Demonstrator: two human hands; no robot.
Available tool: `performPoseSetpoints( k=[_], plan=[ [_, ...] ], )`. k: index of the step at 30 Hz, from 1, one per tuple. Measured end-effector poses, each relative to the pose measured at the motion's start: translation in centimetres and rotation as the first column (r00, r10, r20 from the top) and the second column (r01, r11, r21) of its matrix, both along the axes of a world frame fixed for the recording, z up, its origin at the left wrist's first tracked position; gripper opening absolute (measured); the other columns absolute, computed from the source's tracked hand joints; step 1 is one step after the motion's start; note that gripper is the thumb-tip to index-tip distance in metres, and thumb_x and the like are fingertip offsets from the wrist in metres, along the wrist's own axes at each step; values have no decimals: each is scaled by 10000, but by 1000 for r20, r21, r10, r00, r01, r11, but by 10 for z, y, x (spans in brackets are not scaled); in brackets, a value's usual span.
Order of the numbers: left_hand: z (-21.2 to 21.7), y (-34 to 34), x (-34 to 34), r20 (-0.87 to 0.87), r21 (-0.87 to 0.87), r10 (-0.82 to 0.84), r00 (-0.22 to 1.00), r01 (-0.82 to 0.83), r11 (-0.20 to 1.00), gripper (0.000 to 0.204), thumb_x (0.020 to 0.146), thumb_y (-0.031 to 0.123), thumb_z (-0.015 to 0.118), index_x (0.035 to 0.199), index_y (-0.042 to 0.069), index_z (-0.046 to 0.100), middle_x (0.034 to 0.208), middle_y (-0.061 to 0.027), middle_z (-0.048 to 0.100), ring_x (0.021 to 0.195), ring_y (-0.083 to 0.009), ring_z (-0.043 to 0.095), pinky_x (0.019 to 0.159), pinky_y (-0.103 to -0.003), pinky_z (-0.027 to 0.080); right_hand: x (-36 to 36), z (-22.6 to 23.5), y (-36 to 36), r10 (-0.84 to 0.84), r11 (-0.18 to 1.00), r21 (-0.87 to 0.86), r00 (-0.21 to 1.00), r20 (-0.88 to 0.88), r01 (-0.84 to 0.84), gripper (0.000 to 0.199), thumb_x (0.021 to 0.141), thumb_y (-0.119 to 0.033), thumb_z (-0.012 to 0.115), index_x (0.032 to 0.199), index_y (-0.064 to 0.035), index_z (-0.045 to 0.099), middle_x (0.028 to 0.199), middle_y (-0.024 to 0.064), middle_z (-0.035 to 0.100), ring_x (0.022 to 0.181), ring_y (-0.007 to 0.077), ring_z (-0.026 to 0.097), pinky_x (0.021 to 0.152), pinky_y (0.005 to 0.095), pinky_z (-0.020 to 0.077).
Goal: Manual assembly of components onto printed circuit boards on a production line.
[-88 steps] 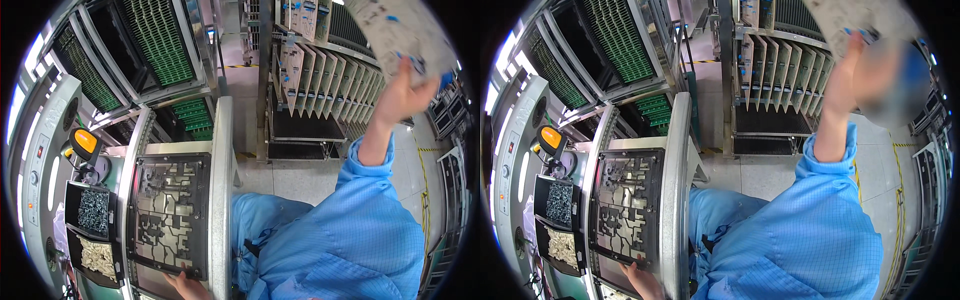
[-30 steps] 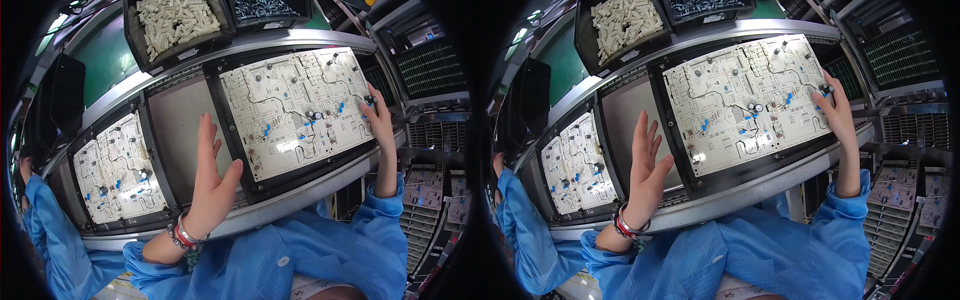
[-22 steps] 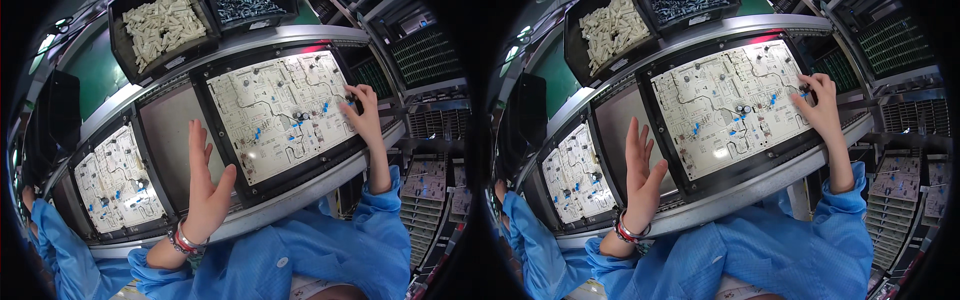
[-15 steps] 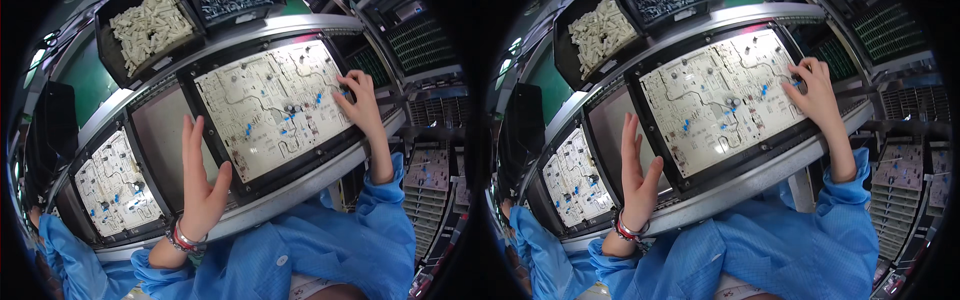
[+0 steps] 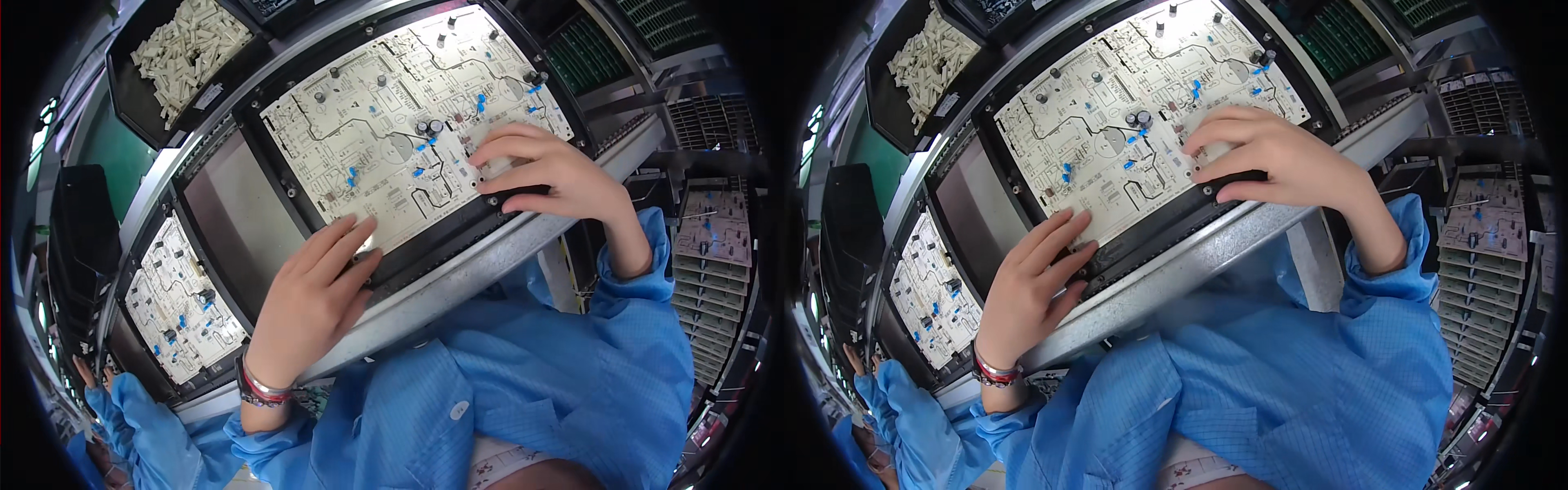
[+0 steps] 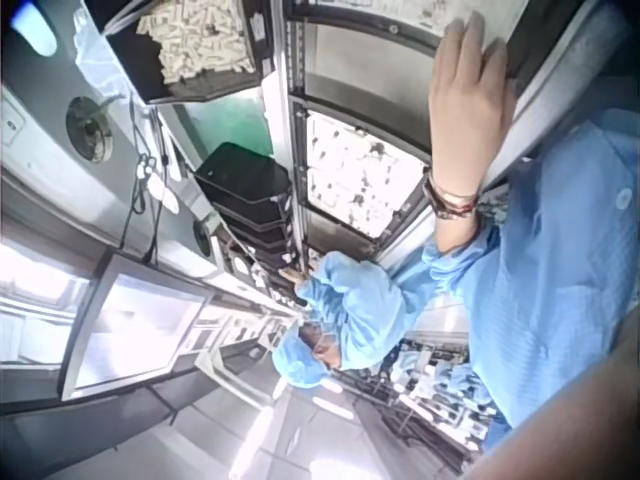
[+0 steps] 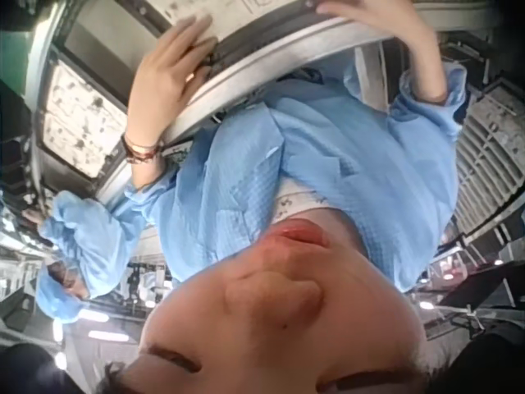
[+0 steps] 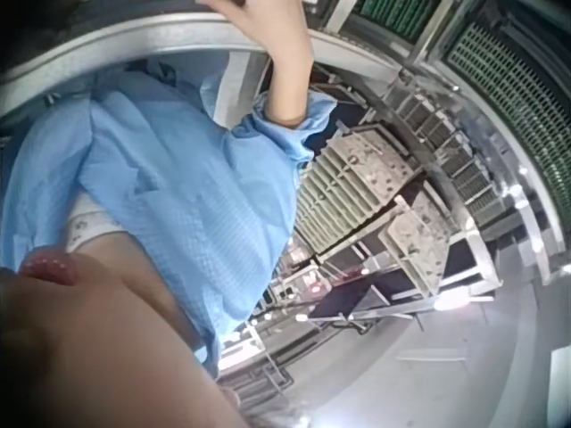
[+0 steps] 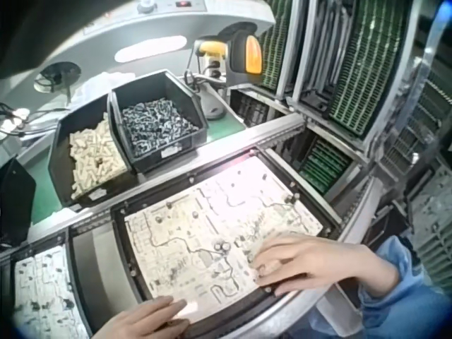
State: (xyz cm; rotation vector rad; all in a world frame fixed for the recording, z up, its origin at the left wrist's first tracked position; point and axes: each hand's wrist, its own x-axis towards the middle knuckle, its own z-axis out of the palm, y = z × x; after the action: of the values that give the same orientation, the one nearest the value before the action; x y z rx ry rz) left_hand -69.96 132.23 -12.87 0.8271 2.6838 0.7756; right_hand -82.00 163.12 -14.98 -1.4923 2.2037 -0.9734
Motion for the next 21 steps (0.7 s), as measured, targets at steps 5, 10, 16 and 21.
performPoseSetpoints(
  k=[5, 10, 16, 21],
  plan=[
    [-5, -7, 0, -8, 63, 9, 1000, -8, 998, 358, 681, 60, 721, 1030, 16, 659, 1291, -124, 564, 1216, -347, 513, 976, -424, 458, -18, -12, 0, 97, 993, -53, 988, -117, -104, 184, 740, -151, 718, 894, -50, 714, 1078, 65, 643, 1029, 288, 586, 867, 415, 459],
    [-16, -8, -3, -135, 49, 23, 991, -17, 999, 260, 708, 135, 737, 926, 16, 661, 1213, -104, 622, 1132, -333, 579, 912, -408, 500, -30, -14, -8, 184, 979, -56, 972, -149, -194, 116, 771, -175, 698, 814, -68, 708, 1030, 48, 664, 973, 275, 612, 820, 407, 466],
    [-33, -23, 4, -226, 48, -24, 974, 36, 998, 221, 751, 175, 689, 900, 31, 613, 1189, -106, 596, 1156, -273, 550, 901, -368, 506, -24, -24, -4, 111, 993, -17, 987, -114, -113, 118, 754, -161, 697, 834, -75, 685, 1053, 109, 667, 974, 329, 616, 840, 419, 460],
    [-58, -25, 7, -391, 87, -17, 920, 55, 995, 142, 804, 186, 611, 839, 57, 657, 936, -114, 648, 871, -319, 642, 696, -422, 527, -13, -25, -11, 2, 998, 64, 1000, 0, -2, 246, 658, 9, 673, 904, 10, 673, 1077, 144, 628, 1054, 343, 567, 909, 392, 434]
  ],
)
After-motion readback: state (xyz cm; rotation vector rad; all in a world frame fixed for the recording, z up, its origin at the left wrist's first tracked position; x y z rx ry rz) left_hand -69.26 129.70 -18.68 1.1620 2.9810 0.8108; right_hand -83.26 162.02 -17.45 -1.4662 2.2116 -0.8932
